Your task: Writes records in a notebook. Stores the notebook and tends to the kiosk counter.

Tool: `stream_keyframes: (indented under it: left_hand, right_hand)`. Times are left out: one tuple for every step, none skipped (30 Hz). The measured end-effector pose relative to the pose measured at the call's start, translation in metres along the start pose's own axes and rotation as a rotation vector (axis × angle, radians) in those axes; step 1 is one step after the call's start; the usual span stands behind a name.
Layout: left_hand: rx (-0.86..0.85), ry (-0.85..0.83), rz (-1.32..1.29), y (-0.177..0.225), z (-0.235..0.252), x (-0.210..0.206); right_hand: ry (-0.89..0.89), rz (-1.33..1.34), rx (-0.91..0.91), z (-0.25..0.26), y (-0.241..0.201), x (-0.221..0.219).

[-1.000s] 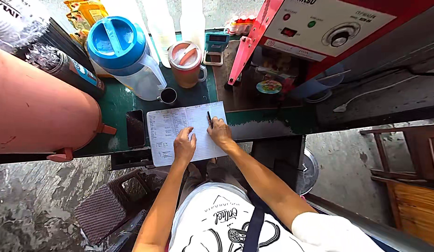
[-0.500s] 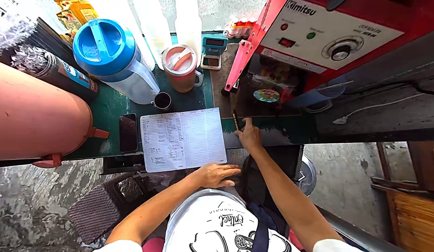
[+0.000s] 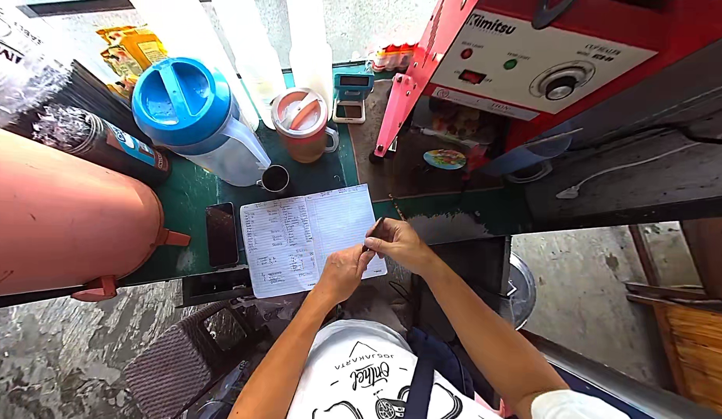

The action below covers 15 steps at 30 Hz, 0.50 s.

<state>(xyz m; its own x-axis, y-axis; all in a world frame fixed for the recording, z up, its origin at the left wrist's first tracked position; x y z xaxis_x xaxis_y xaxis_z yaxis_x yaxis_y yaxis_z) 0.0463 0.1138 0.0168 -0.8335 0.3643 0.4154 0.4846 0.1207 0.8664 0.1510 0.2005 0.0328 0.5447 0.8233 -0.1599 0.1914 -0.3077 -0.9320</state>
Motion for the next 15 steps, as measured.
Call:
stream_keyframes:
  left_hand:
    - [-0.022, 0.002, -0.069, 0.002, -0.002, 0.002]
    - [-0.046, 0.002, -0.163, 0.002, -0.006, 0.007]
    - [-0.073, -0.009, -0.279, 0.000, -0.010, 0.013]
    - [-0.120, -0.028, -0.413, -0.002, -0.013, 0.021]
    - [-0.190, -0.049, -0.554, -0.005, -0.018, 0.027]
    - [-0.265, -0.077, -0.668, -0.008, -0.024, 0.032]
    - [-0.312, -0.101, -0.712, -0.011, -0.032, 0.037]
    - [-0.307, -0.090, -0.657, -0.016, -0.040, 0.042]
    - [-0.249, -0.041, -0.495, -0.022, -0.046, 0.048]
    - [-0.165, 0.014, -0.271, -0.031, -0.048, 0.052]
    - [-0.097, 0.051, -0.049, -0.041, -0.047, 0.051]
    - [-0.063, 0.059, 0.118, -0.050, -0.042, 0.047]
    - [-0.061, 0.065, 0.215, -0.059, -0.034, 0.040]
    - [-0.073, 0.080, 0.267, -0.067, -0.026, 0.035]
    - [-0.084, 0.093, 0.284, -0.074, -0.020, 0.029]
  right_hand:
    - [-0.018, 0.026, 0.033, 0.005, -0.002, -0.007]
    - [-0.039, 0.078, 0.068, 0.011, -0.003, -0.013]
    - [-0.054, 0.136, 0.100, 0.018, -0.003, -0.019]
    - [-0.064, 0.193, 0.132, 0.026, -0.004, -0.023]
    - [-0.055, 0.237, 0.166, 0.034, -0.006, -0.024]
    - [-0.013, 0.251, 0.199, 0.042, -0.008, -0.019]
    - [0.057, 0.232, 0.226, 0.049, -0.010, -0.005]
    - [0.128, 0.192, 0.246, 0.056, -0.010, 0.014]
    - [0.182, 0.131, 0.254, 0.064, -0.008, 0.032]
    - [0.205, 0.068, 0.234, 0.072, -0.003, 0.043]
    - [0.200, 0.022, 0.199, 0.082, 0.006, 0.048]
    - [0.197, -0.018, 0.174, 0.094, 0.015, 0.050]
    - [0.202, -0.056, 0.177, 0.106, 0.023, 0.052]
    - [0.212, -0.098, 0.193, 0.117, 0.030, 0.054]
    - [0.236, -0.137, 0.213, 0.126, 0.036, 0.057]
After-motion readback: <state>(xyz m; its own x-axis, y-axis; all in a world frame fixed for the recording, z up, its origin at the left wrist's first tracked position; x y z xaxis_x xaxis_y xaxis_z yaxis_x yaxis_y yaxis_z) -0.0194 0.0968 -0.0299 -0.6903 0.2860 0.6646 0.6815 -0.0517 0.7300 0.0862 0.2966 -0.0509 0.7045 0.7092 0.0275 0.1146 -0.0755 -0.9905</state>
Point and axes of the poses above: each hand's wrist, its own z-axis towards the middle knuckle, its own x-axis out of the back of the hand, y = z × x, the point moved 8 cm from there along z, towards the middle knuckle, and after that the axes turned 15 degrees about -y, right-handed, at the moved point
